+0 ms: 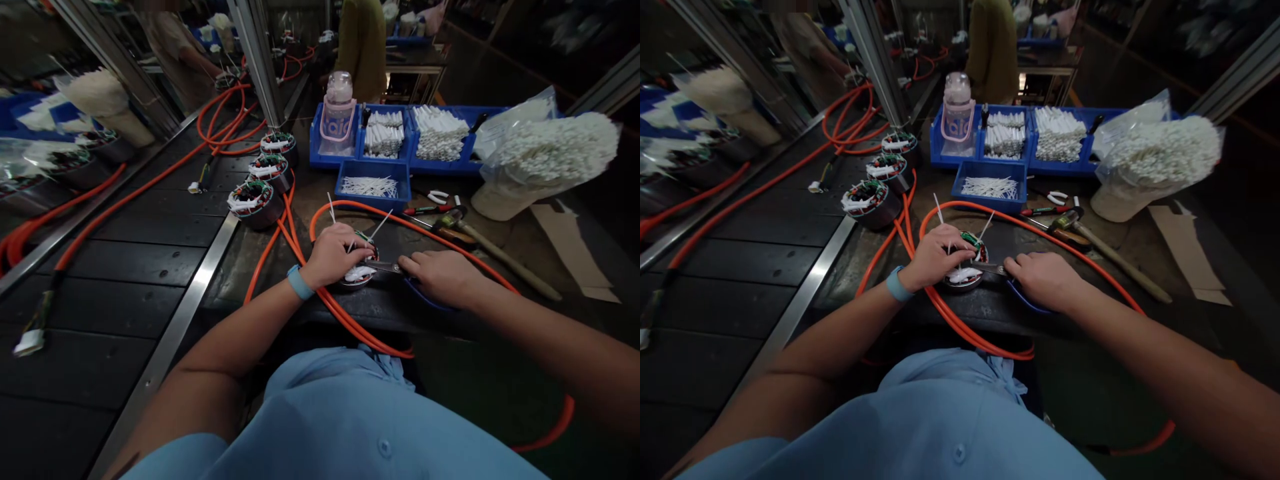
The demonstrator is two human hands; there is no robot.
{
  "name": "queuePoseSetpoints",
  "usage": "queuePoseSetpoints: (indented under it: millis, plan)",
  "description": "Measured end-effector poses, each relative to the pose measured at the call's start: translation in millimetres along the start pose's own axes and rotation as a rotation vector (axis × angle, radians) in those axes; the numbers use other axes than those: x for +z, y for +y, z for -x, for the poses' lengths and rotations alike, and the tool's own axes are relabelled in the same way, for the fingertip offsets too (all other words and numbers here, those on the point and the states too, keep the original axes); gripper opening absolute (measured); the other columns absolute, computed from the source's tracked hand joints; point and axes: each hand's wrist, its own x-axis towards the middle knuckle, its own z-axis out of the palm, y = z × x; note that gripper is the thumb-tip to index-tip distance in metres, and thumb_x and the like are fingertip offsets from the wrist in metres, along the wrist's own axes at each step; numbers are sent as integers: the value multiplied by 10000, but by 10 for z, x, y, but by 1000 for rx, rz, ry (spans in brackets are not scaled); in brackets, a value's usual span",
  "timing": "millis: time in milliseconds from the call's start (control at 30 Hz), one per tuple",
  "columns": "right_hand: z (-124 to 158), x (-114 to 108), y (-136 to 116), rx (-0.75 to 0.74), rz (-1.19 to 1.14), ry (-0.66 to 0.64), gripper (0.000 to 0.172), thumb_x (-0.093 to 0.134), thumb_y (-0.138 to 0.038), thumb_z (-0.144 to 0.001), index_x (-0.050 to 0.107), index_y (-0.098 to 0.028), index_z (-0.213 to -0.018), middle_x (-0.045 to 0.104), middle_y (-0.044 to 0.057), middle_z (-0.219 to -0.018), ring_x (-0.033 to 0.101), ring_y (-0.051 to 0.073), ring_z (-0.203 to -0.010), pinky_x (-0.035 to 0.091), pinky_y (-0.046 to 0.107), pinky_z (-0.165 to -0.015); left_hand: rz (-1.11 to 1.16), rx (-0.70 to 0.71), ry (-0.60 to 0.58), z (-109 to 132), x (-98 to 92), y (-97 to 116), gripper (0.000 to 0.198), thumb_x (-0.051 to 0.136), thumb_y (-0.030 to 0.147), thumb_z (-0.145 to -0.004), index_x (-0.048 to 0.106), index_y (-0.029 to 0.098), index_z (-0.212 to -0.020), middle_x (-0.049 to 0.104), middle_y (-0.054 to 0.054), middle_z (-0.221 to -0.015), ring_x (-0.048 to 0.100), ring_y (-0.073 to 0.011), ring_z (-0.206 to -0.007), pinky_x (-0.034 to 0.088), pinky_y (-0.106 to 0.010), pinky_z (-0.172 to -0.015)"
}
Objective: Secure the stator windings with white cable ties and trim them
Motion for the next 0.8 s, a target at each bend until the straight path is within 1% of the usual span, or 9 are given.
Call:
queuePoseSetpoints:
  millis: [100,200,333,433,500,600,700,767,800]
  plan:
    - [89,130,63,124,-29,-8,283,361,-210,-896,531,-168,-1119,636,93,-898,612,224,-762,299,281,-545,38,-67,90,24,-36,24,55,694,224,-761,714,175,-774,678,-17,-755,584,-149,-803,450,-292,-805]
    - [126,283,88,282,-98,41,323,318,-218,-917,492,-176,-1186,637,94,-988,612,214,-824,319,274,-570,34,-109,103,-73,-88,52,275,675,210,-769,671,154,-1038,674,-9,-777,591,-136,-793,447,-281,-819]
    - [-56,361,5,340,-123,98,364,341,-230,-908,447,-184,-1253,629,89,-1050,602,211,-884,329,267,-586,-53,-93,-115,-451,-108,85,566,670,192,-754,503,137,-1292,677,15,-761,604,-126,-747,442,-264,-782]
    - [-226,374,-60,298,-103,127,374,385,-243,-891,460,-179,-1252,635,93,-1030,604,212,-879,325,267,-581,-128,-56,-347,-677,-112,91,283,656,196,-755,684,154,-1034,691,-4,-762,617,-133,-711,444,-252,-703]
    - [-268,410,-69,286,-95,134,361,388,-240,-889,484,-175,-1231,644,96,-994,610,213,-848,321,270,-574,-150,-2,-373,-677,-143,78,96,647,195,-764,731,167,-798,700,-20,-781,627,-143,-752,450,-262,-732]
    - [-225,492,-45,321,-130,170,345,385,-240,-888,505,-182,-1207,650,91,-1010,615,208,-840,336,268,-588,-78,82,-94,-460,-257,21,97,640,215,-783,729,180,-765,695,-43,-912,618,-155,-889,449,-285,-848]
    - [-189,486,-10,346,-178,210,360,382,-233,-888,484,-190,-1230,638,85,-1068,611,202,-894,362,263,-621,55,-37,322,-198,-432,-95,161,606,273,-815,713,157,-850,684,-52,-911,612,-142,-855,465,-270,-810]
    - [-241,376,11,317,-183,207,378,368,-216,-890,463,-195,-1255,631,82,-1076,606,205,-924,371,264,-635,78,-206,424,-116,-546,-189,235,599,280,-810,690,131,-968,669,-28,-801,590,-120,-729,462,-249,-723]
    - [-294,291,20,290,-171,197,378,359,-211,-893,461,-196,-1257,631,81,-1067,606,209,-926,373,267,-634,72,-278,383,-114,-593,-232,295,610,271,-794,669,117,-1039,652,-11,-752,567,-109,-675,451,-239,-683]
